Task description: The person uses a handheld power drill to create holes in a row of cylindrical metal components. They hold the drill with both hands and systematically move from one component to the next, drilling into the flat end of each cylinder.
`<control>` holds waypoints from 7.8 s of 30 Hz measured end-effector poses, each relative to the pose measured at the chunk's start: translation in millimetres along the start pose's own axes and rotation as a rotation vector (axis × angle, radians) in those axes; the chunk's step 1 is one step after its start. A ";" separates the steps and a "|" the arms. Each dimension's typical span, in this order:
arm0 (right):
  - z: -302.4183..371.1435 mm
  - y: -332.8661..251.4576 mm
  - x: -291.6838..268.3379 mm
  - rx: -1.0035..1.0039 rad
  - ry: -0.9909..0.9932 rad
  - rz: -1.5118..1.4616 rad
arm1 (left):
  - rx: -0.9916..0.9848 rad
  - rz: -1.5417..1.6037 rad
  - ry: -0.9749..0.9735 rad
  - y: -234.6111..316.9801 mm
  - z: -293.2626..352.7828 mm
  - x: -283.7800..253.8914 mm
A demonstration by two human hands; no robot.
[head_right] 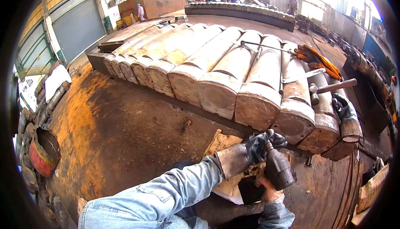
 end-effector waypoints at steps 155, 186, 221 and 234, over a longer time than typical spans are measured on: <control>-93.2 -0.5 30.1 0.153 0.262 -0.302 | -0.253 -0.463 0.253 -96.0 -27.3 -134.0; -132.8 24.0 41.3 -0.083 0.450 0.339 | -0.228 -0.077 0.239 -71.9 -4.9 -129.6; -44.6 -52.4 32.7 0.158 0.062 0.096 | -0.423 0.954 0.342 -93.8 -60.6 -67.7; -2.9 -42.8 23.5 0.175 -0.079 -0.118 | -0.170 0.863 -0.128 -64.2 -65.7 -25.1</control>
Point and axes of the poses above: each hand's wrist, its own z-axis away from the middle knuckle, its own x-axis out of the palm, y = z × x, the point moved 9 cm from there along -z, towards the middle knuckle, and after that the axes turned 14 degrees about z, right-handed, at the moved point
